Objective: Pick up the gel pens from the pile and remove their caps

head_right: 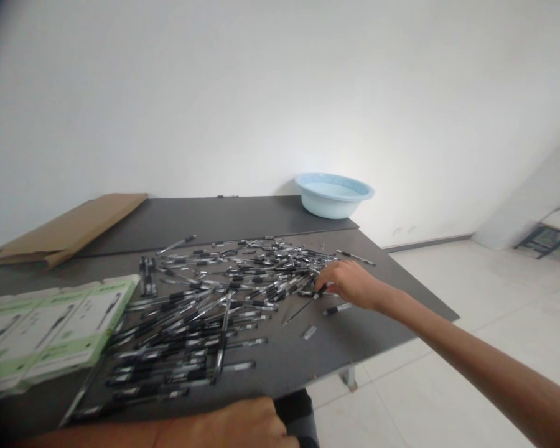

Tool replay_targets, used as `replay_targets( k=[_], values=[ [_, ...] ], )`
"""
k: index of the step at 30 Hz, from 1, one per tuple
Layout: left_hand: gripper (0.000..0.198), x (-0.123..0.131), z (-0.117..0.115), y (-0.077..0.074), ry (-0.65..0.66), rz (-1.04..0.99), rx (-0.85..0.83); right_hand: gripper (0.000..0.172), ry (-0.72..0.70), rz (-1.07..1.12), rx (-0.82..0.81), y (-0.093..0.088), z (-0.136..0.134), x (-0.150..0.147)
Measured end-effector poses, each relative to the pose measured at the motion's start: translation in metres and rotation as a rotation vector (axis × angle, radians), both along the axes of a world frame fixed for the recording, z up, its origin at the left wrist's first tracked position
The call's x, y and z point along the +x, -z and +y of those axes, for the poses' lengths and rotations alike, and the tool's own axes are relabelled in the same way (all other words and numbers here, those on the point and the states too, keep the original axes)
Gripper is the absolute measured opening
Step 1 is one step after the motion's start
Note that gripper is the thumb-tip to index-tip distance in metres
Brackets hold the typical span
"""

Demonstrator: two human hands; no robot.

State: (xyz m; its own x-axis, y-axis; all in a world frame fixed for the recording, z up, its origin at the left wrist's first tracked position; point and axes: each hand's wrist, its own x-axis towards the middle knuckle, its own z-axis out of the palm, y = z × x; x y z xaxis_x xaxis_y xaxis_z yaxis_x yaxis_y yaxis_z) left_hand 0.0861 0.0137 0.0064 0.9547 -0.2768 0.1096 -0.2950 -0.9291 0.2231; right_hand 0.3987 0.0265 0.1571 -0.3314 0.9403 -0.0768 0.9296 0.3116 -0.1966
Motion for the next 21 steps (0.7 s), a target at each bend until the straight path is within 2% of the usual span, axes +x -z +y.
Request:
replay_targets(
  k=[3,8,10,16,21],
  values=[
    [0.017,0.000,0.000,-0.003,0.024,-0.075,0.028,0.023,0.070,-0.026,-0.001,0.002,-0.003,0.010],
    [0.013,0.006,0.000,0.004,0.063,-0.075,0.111,0.030,0.164,-0.005,0.021,0.000,-0.016,0.027],
    [0.015,0.005,0.000,0.000,0.060,-0.099,0.148,0.031,0.181,0.013,0.022,0.001,-0.019,0.030],
    [0.015,-0.008,0.003,-0.023,0.094,-0.274,0.253,0.027,0.167,0.032,0.003,0.002,-0.016,0.031],
    [0.016,-0.003,0.003,-0.022,0.098,-0.306,0.252,0.029,0.181,-0.008,0.018,0.001,-0.013,0.022]
  ],
)
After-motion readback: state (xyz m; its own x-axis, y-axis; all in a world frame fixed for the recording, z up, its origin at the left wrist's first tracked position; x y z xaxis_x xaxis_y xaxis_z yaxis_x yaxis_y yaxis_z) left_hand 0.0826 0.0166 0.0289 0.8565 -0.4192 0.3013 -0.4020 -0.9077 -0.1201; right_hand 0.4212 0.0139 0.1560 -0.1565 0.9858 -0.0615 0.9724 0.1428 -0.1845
